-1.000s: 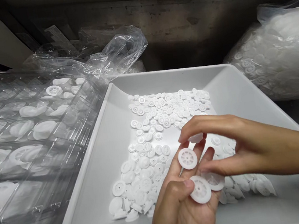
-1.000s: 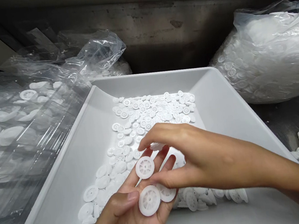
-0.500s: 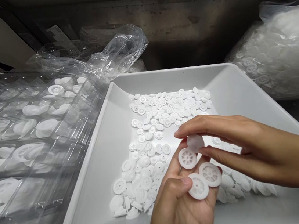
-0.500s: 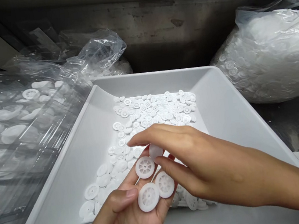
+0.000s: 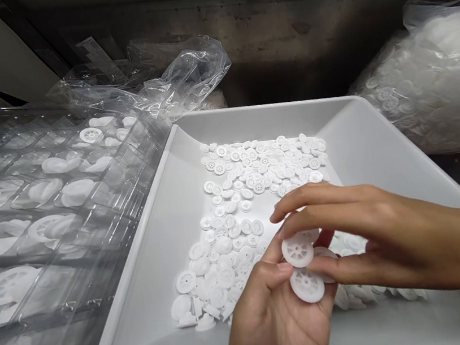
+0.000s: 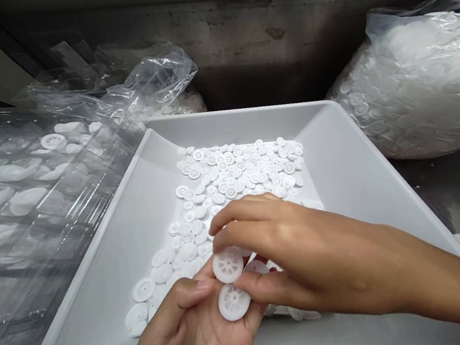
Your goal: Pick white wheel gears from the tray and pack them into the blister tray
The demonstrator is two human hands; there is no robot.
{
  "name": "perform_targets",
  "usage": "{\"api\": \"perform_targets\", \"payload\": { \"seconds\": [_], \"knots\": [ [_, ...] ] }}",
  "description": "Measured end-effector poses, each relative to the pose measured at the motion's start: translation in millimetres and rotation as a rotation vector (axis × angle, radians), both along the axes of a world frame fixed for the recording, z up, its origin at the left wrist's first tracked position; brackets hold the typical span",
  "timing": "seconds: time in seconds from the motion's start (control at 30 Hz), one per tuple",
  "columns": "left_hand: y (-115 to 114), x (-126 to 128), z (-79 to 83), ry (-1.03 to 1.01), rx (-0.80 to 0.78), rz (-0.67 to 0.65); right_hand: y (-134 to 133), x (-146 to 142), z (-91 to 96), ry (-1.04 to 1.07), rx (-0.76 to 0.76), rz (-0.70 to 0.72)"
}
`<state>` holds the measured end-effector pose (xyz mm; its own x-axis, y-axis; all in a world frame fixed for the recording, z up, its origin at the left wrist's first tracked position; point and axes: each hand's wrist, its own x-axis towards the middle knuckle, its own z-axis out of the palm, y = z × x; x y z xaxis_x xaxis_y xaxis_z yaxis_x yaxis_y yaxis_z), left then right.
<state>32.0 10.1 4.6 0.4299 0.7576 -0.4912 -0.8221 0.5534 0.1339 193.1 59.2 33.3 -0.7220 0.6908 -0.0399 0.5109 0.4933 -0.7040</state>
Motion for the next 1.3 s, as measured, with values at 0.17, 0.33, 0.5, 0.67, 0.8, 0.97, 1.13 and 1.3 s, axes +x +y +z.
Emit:
{"api": "perform_targets", "payload": {
  "seconds": [0.17, 0.33, 0.5, 0.67, 0.8, 0.97, 1.13, 1.3],
  "knots": [
    [-0.1, -2.7, 2.4, 0.041, -0.06, 0.001, 11.5, 8.2, 5.1, 0.371, -0.158, -0.255],
    [1.1, -3.5, 3.9, 0.047, -0.113, 0.028, 16.7, 8.9, 3.5, 0.281, -0.244, -0.309],
    [1.4, -1.7, 2.7, 0.002, 0.03, 0.054, 9.9, 3.8, -1.4, -0.068, 0.003, -0.111],
    [0.2, -0.9, -0.7, -0.024, 0.102, 0.045, 11.6, 4.6, -1.7, -0.041, 0.032, -0.089],
    [0.0, -0.4, -1.5, -0.048, 0.117, 0.063, 13.8, 3.7, -3.5, 0.026, -0.037, -0.073],
    [0.4, -1.3, 0.0, -0.018, 0.091, 0.031, 14.4, 1.2, -11.9, 0.023, -0.062, -0.101],
    [-1.0, -2.1, -0.2, 0.018, 0.075, -0.013, 15.0, -0.2, -11.9, 0.006, -0.097, -0.142],
    [-0.5, -4.8, 3.4, 0.022, -0.016, 0.0, 14.6, 4.4, -2.5, 0.01, -0.079, -0.197]
  ]
}}
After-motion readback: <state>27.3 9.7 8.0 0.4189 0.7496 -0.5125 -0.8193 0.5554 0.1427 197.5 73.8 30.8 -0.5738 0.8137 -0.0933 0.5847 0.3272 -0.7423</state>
